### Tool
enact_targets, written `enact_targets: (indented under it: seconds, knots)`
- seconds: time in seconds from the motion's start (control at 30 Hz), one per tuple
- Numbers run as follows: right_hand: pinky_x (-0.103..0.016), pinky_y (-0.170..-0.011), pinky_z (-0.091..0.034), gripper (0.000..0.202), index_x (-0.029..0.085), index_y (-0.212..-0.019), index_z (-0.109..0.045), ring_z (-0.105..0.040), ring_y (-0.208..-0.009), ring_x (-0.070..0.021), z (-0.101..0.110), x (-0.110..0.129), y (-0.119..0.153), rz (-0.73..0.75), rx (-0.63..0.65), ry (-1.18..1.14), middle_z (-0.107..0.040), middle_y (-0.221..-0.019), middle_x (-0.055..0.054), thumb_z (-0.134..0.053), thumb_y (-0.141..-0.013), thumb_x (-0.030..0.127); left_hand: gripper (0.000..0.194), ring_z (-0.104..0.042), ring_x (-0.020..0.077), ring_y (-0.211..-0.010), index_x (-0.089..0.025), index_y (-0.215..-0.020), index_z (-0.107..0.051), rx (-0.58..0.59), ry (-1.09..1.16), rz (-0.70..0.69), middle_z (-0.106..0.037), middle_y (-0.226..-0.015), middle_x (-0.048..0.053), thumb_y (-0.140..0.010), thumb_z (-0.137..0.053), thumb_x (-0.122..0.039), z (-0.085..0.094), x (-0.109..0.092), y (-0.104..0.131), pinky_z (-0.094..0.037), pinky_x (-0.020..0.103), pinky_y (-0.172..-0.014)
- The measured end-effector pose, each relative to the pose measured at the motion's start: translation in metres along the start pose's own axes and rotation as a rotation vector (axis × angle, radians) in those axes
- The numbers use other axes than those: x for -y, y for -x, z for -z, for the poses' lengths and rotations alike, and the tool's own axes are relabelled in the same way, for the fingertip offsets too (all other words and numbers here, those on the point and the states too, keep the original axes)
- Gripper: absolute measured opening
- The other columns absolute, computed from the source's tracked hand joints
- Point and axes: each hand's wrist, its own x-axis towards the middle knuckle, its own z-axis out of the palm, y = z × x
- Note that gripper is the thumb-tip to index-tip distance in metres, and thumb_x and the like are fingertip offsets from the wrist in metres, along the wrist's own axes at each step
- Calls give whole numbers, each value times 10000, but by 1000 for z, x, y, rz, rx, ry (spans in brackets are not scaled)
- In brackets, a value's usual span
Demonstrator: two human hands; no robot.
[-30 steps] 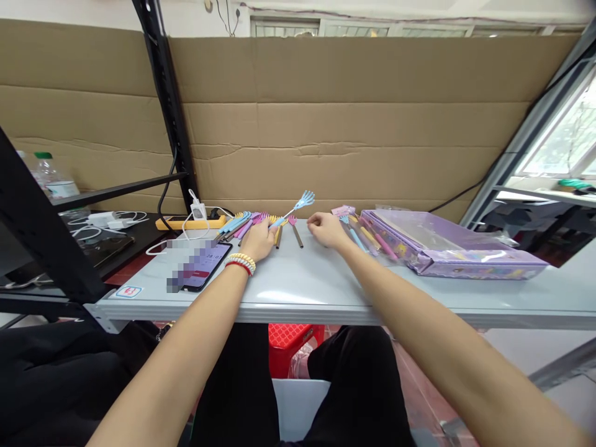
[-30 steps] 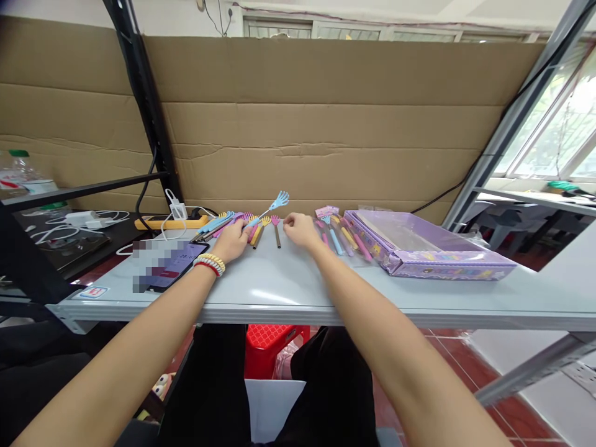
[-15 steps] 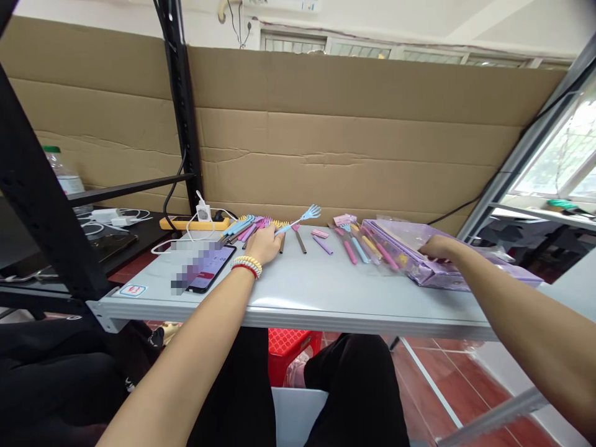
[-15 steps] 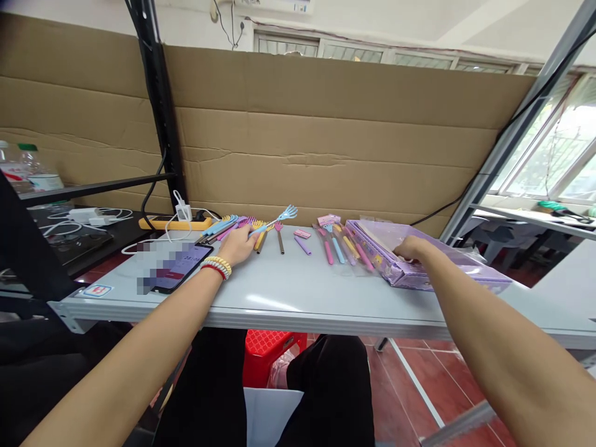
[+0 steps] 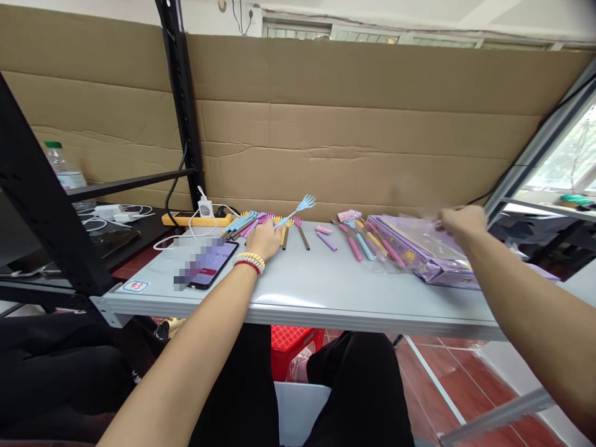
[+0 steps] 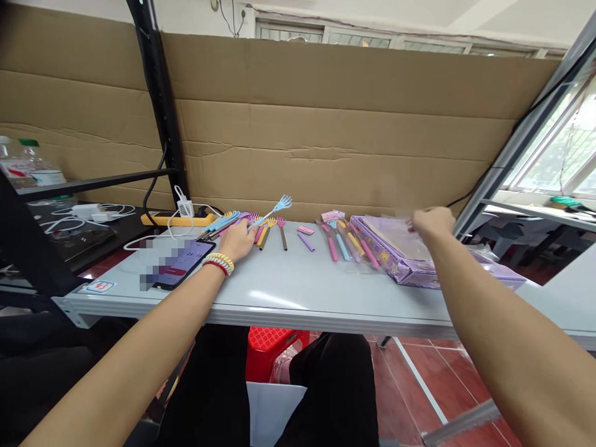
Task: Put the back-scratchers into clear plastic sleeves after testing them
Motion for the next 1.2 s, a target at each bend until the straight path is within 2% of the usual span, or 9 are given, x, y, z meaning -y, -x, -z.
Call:
enact_targets:
  seconds: [0.07, 0.2, 0.3, 0.37, 0.5, 0.6, 0.87, 1.07, 1.2]
  knots:
    - [-353, -532, -383, 251, 181, -545, -511, -486, -460, -138, -3, 33, 14, -24, -88, -229, -502, -472, -21, -557, -738, 26, 361, -641, 290, -948, -182, -1062, -548, -23, 16, 53, -689, -981, 143, -928, -315, -424, 1, -1, 0, -449, 357, -745]
    - [-223, -433, -299, 207, 187, -683, -476, -545, -455, -99, -20, 89, 48, -10, 151, -784, -574, -586, 12, -518, -803, 24, 353, -648, 293, -922, -183, -1109, -506, -68, 47, 96, -688, -962, 143, -929, -310, -415, 1, 0, 0, -449, 360, -736]
    - [-179, -405, -316, 208, 168, -668, -469, -530, -435, -71, -47, 103, 81, -35, 297, -958, -544, -549, 44, -547, -791, 20, 356, -648, 280, -929, -194, -1133, -503, -77, 52, 94, -691, -973, 133, -928, -314, -415, 1, 2, -1, -450, 355, -760]
    - [-178, -395, -355, 181, 159, -684, -499, -521, -419, -73, -73, 98, 107, -90, 397, -919, -573, -549, 37, -575, -749, 8, 365, -643, 275, -949, -201, -1113, -534, -68, 36, 80, -691, -992, 129, -929, -304, -417, 1, 2, 0, -451, 354, -780]
    - [-180, -343, -361, 139, 162, -715, -541, -539, -406, -97, -124, 66, 159, -254, 726, -747, -607, -546, 22, -671, -701, 112, 391, -636, 280, -972, -199, -988, -629, -35, -32, 121, -691, -1012, 137, -923, -305, -408, 3, 3, 0, -454, 363, -804]
    - [-155, -320, -341, 153, 163, -723, -547, -554, -402, -88, -142, 44, 180, -284, 832, -629, -626, -546, 15, -681, -675, 106, 400, -638, 296, -964, -193, -984, -650, -39, -45, 190, -692, -1009, 148, -911, -327, -418, 4, 5, -1, -459, 374, -787]
    - [-210, -358, -480, 308, 154, -779, -559, -651, -515, -160, -124, 33, 183, -336, 945, -742, -692, -685, -35, -639, -561, -48, 403, -630, 289, -953, -221, -1021, -641, -112, -20, 106, -700, -991, 126, -928, -308, -428, 7, 6, -3, -449, 368, -759]
    - [-247, -447, -555, 273, 159, -710, -524, -660, -543, -168, -126, 33, 184, -391, 925, -760, -675, -636, -39, -682, -590, -29, 287, -622, 257, -977, -209, -1087, -601, -153, 66, 93, -692, -1023, 106, -913, -384, -279, 6, 9, -4, -439, 334, -784]
    - [-254, -475, -566, 252, 183, -683, -495, -664, -577, -158, -127, 35, 183, -410, 814, -702, -684, -638, -29, -649, -630, -10, 282, -614, 214, -996, -221, -1097, -603, -177, 141, -38, -692, -1053, 67, -914, -401, -295, 3, 10, -5, -440, 300, -833]
